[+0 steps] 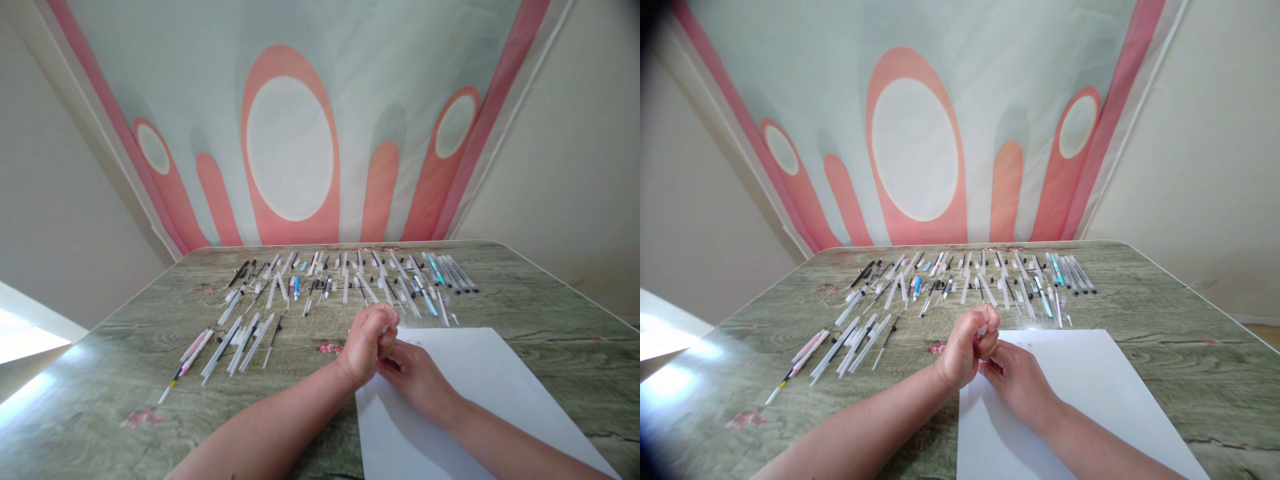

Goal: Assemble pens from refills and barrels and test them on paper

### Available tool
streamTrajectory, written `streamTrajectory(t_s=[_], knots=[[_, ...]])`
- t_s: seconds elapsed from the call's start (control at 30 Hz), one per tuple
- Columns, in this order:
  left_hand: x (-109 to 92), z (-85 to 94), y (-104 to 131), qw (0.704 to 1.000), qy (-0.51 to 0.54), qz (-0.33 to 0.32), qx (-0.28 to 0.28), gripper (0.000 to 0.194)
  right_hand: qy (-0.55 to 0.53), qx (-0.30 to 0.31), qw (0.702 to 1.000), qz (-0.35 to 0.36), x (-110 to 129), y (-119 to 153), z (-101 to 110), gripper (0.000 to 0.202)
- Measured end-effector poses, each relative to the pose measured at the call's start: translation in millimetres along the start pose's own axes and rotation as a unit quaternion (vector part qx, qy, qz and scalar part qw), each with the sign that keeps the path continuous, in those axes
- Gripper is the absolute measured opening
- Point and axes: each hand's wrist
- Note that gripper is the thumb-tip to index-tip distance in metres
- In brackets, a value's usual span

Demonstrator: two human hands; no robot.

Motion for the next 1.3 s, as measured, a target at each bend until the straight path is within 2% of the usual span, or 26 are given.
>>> streamTrajectory(t_s=[0.23, 0.43, 0.53, 0.63, 0.7, 0.73, 0.8, 0.9, 1.0, 1.07, 1.13, 1.2, 1.3], knots=[[1, 1.4, -2, 1.0, 0.009, -0.006, 0.002, 0.02, 0.001, 0.0, 1.0, 0.006, 3, -1, 1, 0.017], [-18, 3.7, -13, 0.996, 0.08, -0.008, -0.033, 0.036, 0.005, -0.035, 0.999, -0.009, 4, -3, 3, 0.024], [-30, 3.2, -19, 0.997, 0.01, -0.038, -0.066, 0.043, -0.026, -0.053, 0.997, -0.042, 6, -5, 6, 0.026], [-39, 8.7, -21, 0.983, -0.138, -0.061, -0.103, 0.042, -0.015, -0.085, 0.995, -0.042, 7, -9, 20, 0.027], [-41, 16.7, -12, 0.953, -0.273, -0.075, -0.107, 0.033, 0.02, -0.125, 0.991, -0.03, 3, -12, 39, 0.028], [-41, 21.4, -3, 0.929, -0.349, -0.08, -0.092, 0.028, 0.042, -0.149, 0.987, -0.03, -2, -14, 51, 0.03], [-37, 30.8, 23, 0.868, -0.488, -0.093, -0.011, 0.019, 0.094, -0.186, 0.977, -0.049, -18, -18, 81, 0.035], [-29, 41.3, 70, 0.782, -0.603, -0.116, 0.106, 0.026, 0.235, -0.218, 0.937, -0.136, -61, -25, 132, 0.042], [-24, 44.9, 99, 0.724, -0.655, -0.139, 0.164, 0.034, 0.292, -0.218, 0.909, -0.202, -111, -30, 174, 0.038], [-24, 44.1, 104, 0.699, -0.677, -0.139, 0.186, 0.032, 0.33, -0.194, 0.889, -0.25, -139, -32, 191, 0.03], [-26, 42.6, 102, 0.68, -0.694, -0.134, 0.197, 0.028, 0.36, -0.157, 0.871, -0.296, -161, -34, 199, 0.024], [-28, 41.7, 98, 0.668, -0.705, -0.131, 0.201, 0.025, 0.38, -0.123, 0.858, -0.323, -176, -37, 201, 0.024], [-28, 42.8, 96, 0.658, -0.713, -0.132, 0.203, 0.026, 0.398, -0.092, 0.852, -0.328, -190, -42, 198, 0.026]])
Point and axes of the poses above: each hand's wrist, its own y-axis away from the middle knuckle, its own z-axis out of the back of the hand, x = y × z, and after that the axes turned 3 degrees about -x, right-handed
